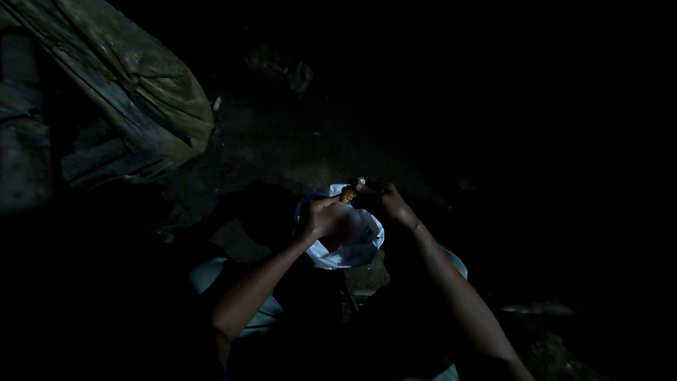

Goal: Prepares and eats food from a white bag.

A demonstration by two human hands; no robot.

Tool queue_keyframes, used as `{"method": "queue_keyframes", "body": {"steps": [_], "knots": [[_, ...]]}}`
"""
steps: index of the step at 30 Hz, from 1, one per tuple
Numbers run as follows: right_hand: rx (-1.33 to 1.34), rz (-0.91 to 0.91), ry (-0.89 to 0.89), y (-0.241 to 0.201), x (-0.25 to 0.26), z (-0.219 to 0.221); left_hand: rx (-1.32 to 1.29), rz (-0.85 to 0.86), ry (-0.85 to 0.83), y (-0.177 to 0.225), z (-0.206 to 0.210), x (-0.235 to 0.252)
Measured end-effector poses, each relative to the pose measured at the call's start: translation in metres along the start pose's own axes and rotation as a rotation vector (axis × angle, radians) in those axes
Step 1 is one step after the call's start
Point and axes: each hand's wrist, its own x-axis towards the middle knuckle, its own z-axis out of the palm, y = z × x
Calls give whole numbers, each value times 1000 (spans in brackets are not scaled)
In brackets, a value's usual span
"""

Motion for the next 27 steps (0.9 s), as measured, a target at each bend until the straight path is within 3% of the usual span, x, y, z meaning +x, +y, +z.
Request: {"method": "queue_keyframes", "body": {"steps": [8, 20, 27], "knots": [[48, -13, -48, 7, 3, -6, -146, -136, 0, 14, -4, -2], [-32, -20, -7, 5, 0, -1, 27, -15, 21, 2, 1, -1], [-22, -4, -11, 0, -1, -3, -78, -88, -21, 7, 1, -1]]}}
